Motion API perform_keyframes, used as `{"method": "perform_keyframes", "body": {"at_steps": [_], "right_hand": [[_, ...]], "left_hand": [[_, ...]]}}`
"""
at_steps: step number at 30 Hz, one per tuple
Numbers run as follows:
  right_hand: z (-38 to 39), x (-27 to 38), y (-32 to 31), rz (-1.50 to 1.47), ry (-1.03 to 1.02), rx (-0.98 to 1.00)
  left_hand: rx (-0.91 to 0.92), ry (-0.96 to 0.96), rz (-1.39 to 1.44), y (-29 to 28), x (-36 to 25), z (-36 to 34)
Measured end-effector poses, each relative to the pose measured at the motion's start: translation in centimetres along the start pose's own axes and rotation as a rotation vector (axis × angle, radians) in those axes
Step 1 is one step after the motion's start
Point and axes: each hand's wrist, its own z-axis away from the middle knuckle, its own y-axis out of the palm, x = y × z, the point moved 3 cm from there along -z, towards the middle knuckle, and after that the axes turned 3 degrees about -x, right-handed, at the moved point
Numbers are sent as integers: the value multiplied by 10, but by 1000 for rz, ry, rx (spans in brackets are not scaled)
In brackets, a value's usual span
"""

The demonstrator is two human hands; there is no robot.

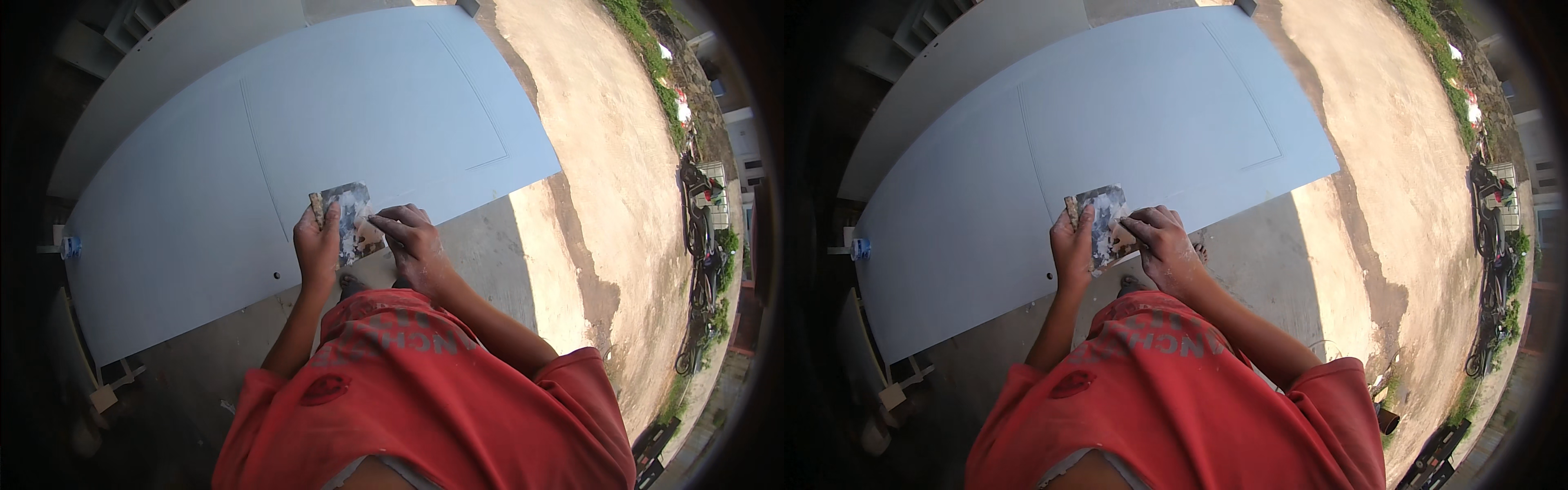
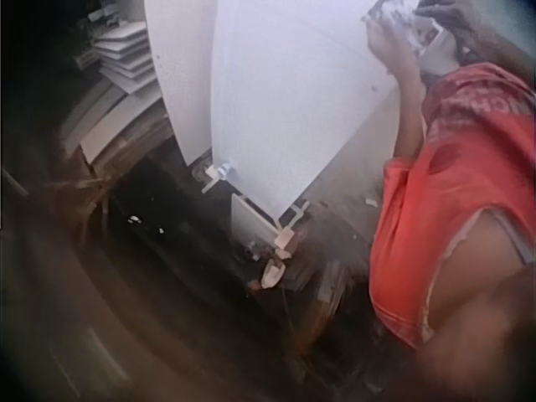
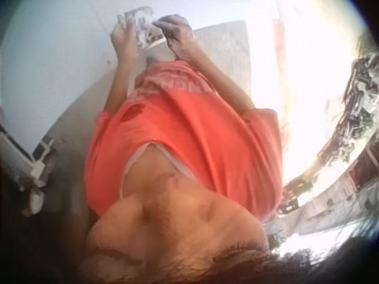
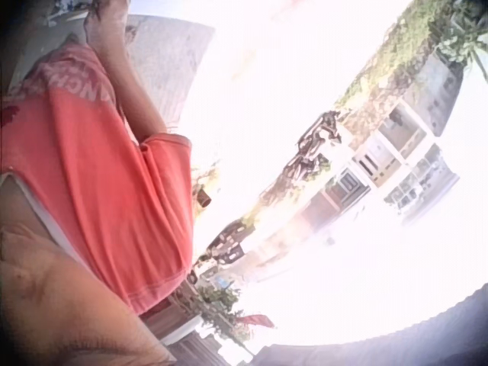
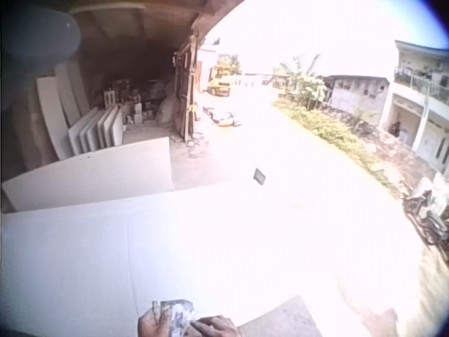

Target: The person applies filler to a white door using a putty knife and a metal plate. They scoop filler onto the door surface to fill grooves and use a small wooden strip as a guide to ensure smooth application along straight lines.

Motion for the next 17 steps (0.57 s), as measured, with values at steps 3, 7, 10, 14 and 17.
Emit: {"method": "perform_keyframes", "body": {"at_steps": [3, 7, 10, 14, 17], "right_hand": [[4, 9, 14, 126, -44, -38], [12, 2, 9, 74, -89, 64], [24, -31, -2, -89, -22, 244], [47, -140, -49, -279, 368, -64], [59, -253, -71, 106, 446, 16]], "left_hand": [[6, 93, -68, 6, -16, 3], [-32, 118, -126, 11, -14, 11], [-143, 134, -148, 1, 4, 6], [-242, 79, 4, -26, 16, -5], [-243, 39, 121, -47, 27, -3]]}}
